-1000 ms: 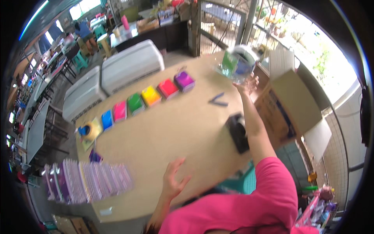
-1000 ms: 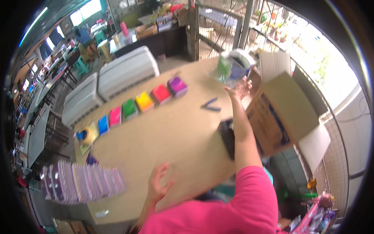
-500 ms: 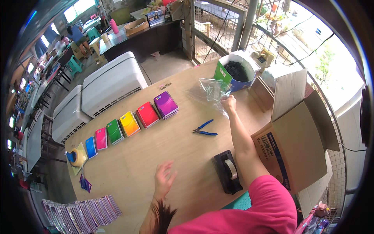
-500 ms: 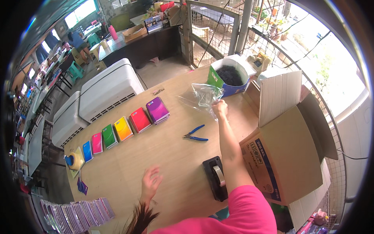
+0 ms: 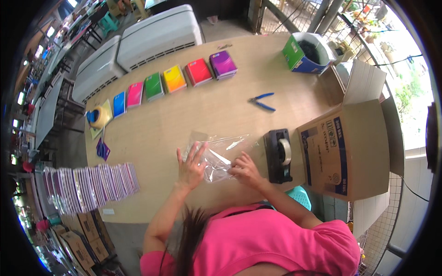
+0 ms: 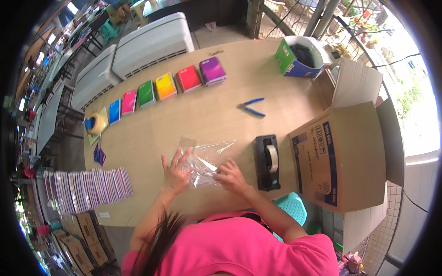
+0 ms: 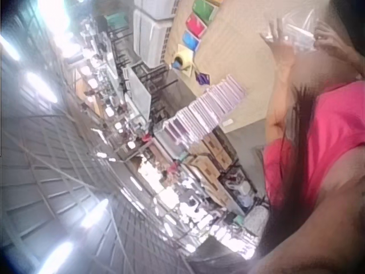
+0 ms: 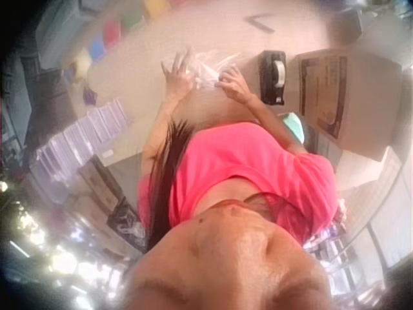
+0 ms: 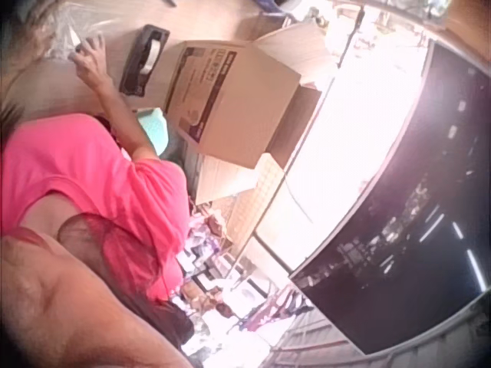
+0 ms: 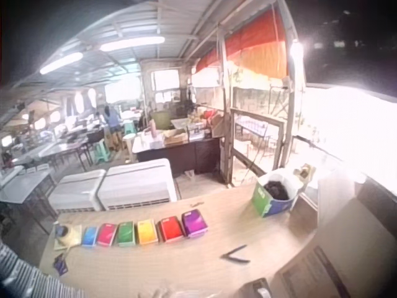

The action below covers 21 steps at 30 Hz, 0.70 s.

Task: The person selects several colorful notebooks from a row, stacks them together, slides the stack into a plastic sleeve, and applies adhesive tape to seal the package.

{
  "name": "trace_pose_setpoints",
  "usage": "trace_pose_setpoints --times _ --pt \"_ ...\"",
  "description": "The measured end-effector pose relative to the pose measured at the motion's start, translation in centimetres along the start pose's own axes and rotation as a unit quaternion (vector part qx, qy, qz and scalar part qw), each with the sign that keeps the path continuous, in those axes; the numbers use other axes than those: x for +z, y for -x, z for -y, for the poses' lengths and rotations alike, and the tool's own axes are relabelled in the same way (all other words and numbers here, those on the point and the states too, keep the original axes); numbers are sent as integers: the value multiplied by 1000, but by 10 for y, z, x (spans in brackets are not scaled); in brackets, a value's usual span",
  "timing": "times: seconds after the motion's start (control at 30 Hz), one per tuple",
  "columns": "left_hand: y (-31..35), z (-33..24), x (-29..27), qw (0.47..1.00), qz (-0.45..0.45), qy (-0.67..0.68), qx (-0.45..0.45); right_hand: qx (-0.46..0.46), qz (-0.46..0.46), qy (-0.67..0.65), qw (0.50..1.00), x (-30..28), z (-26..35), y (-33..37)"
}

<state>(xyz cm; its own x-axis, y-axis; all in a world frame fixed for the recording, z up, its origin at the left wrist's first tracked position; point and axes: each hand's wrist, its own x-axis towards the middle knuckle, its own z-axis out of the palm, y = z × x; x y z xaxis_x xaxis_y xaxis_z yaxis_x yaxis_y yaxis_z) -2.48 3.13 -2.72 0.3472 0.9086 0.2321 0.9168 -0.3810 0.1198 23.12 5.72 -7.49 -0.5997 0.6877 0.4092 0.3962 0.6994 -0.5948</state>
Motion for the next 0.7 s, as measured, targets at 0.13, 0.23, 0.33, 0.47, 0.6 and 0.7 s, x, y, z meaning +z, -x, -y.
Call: trace_pose_setpoints --times 0.13,0.23,0.33,0.47,0.6,0.7 --pt "101 -12 32 996 -64 -8 65 109 30 -25 993 21 -45 65" --pt "151 -38 39 995 60 51 66 168 83 12 982 1 -37 61" --pt "166 -65 30 963 206 162 63 260 109 -2 959 -22 -34 58" --pt "180 -72 23 926 226 301 -19 225 88 137 961 -33 22 38" --pt "205 -64 65 926 197 314 -77 260 229 165 923 3 34 51" --pt "213 -69 57 966 177 177 -66 223 249 201 921 22 47 78"
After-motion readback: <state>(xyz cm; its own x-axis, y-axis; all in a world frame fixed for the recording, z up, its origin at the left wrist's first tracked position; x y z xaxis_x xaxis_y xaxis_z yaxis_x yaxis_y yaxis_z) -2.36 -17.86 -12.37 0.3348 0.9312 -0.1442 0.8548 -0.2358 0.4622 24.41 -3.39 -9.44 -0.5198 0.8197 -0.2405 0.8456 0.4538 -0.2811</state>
